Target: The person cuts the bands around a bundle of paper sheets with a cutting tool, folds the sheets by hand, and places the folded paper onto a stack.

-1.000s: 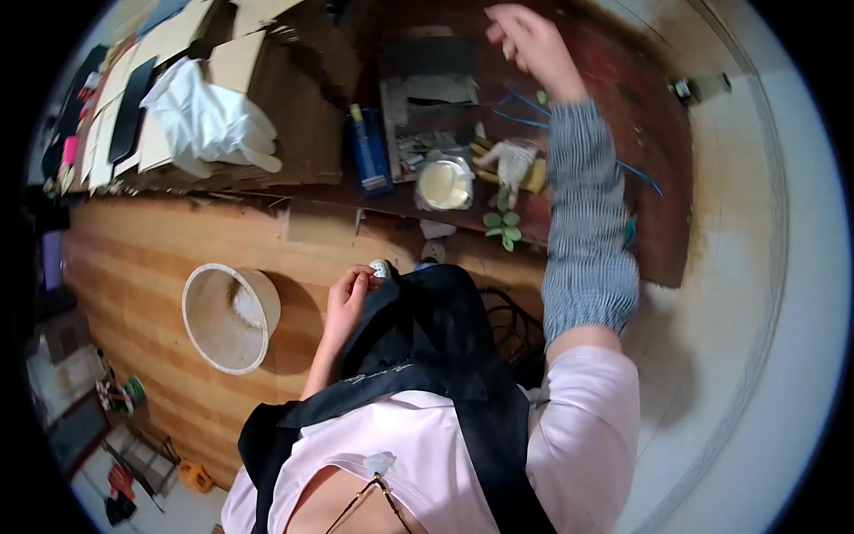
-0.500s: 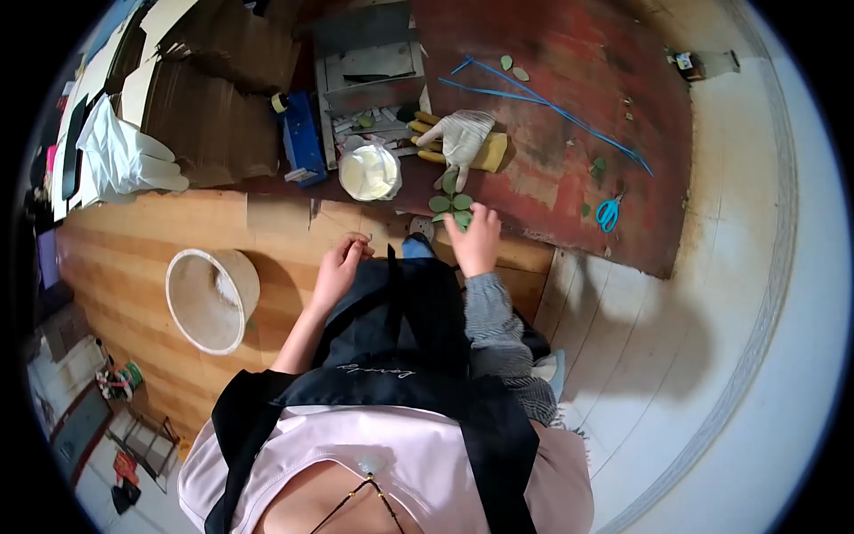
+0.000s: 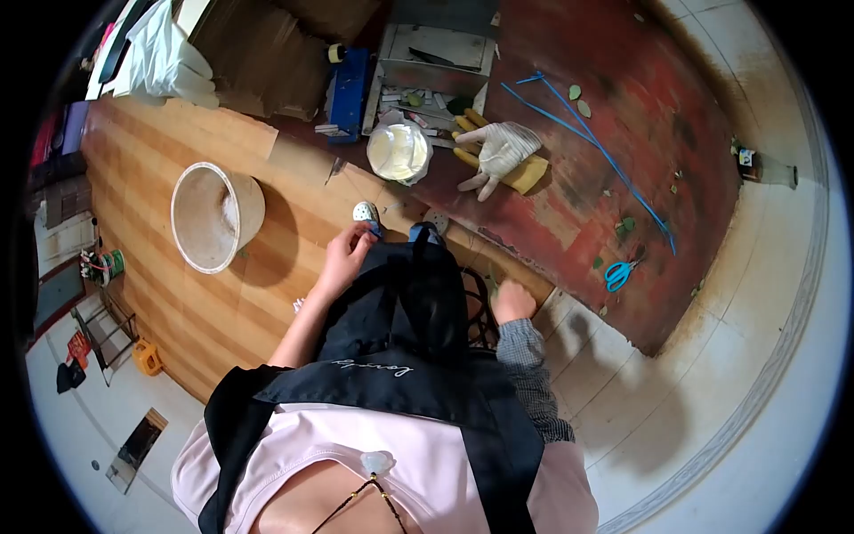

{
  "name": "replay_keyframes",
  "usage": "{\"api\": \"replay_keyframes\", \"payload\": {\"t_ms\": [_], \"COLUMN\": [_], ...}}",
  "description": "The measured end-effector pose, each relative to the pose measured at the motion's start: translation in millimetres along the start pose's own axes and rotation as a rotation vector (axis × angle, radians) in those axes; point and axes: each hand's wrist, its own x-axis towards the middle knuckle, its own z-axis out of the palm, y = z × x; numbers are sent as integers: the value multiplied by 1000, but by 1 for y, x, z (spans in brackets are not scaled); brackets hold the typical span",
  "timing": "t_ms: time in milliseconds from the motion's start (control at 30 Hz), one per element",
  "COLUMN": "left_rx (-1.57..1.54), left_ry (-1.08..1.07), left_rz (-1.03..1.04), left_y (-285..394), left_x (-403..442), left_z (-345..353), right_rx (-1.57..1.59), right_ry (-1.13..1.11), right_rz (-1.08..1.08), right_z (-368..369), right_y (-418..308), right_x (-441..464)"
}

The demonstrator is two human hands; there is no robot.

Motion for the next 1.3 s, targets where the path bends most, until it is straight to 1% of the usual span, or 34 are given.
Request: {"api": "replay_keyframes", "payload": {"t_ms": [33, 67, 133, 167, 200, 233, 267, 300, 333, 400, 433, 500, 533, 567, 633, 667, 700, 767, 800, 833, 867, 933, 967, 1000, 1033, 1067, 1100, 1167, 1300], "left_rx": [12, 5, -68, -74, -88, -101, -90, -94, -73, -51, -56, -59, -65, -69, -70, -83, -97, -131, -145, -158, -158, -125, -262, -167, -71, -67, -62, -113, -67], "left_ry": [52, 66, 54, 69, 86, 94, 96, 92, 83, 72, 75, 86, 87, 84, 93, 79, 66, 97, 76, 53, 48, 76, 73, 53, 33, -9, -54, -55, -18], "left_rz": [14, 8, 19, 21, 32, 43, 67, 70, 86, 96, 98, 105, 81, 55, 44, 1, -41, -45, -67, -92, -101, -89, -115, -100, -89, -104, -153, -159, -208], "left_y": [-5, 0, 23, 28, 33, 36, 35, 35, 35, 29, 22, 10, 3, -4, -23, -34, -38, -44, -49, -52, -50, -40, -44, -14, 15, 5, 0, 15, 15], "left_x": [4, 8, 12, 13, 17, 21, 24, 26, 27, 24, 23, 21, 18, 12, 8, 5, 4, 4, 4, 2, 3, 4, 2, 1, 4, 7, 9, 5, -2], "left_z": [0, -4, -11, -12, -12, -12, -12, -14, -17, -23, -26, -33, -37, -40, -47, -49, -51, -50, -50, -50, -50, -48, -48, -54, -61, -62, -61, -64, -65], "right_rx": [-61, -75, -59, 66, 249, 424, 734, 868, 878, 1047, 989, 1235, 1295, 1301, 1122, 1093, 1096, 1088, 1109, 1153, 1154, 1082, 1063, 1043, 1049, 1054, 1026, 983, 962], "right_ry": [-113, -111, 199, 361, 371, 393, 437, 445, 551, 622, 719, 674, 787, 785, 865, 874, 875, 832, 753, 775, 768, 859, 873, 885, 954, 1023, 1047, 1090, 1059], "right_rz": [47, 37, -97, -235, -353, -450, -515, -587, -797, -925, -886, -869, -859, -857, -803, -777, -778, -820, -851, -893, -884, -1132, -1192, -1252, -1315, -1378, -1401, -1440, -1475], "right_z": [10, 16, 21, 14, -4, -38, -55, -65, -72, -66, -67, -70, -68, -68, -73, -78, -78, -72, -80, -80, -87, -113, -126, -138, -150, -161, -172, -192, -191], "right_y": [15, 25, 33, 26, 9, -26, -61, -89, -118, -169, -189, -224, -238, -239, -243, -242, -238, -228, -224, -222, -220, -218, -219, -221, -226, -230, -231, -230, -212], "right_x": [3, 5, 9, 15, 24, 11, 5, 6, 17, 49, 57, 66, 76, 77, 79, 70, 66, 55, 34, 18, 1, -36, -53, -70, -87, -103, -117, -137, -133]}}
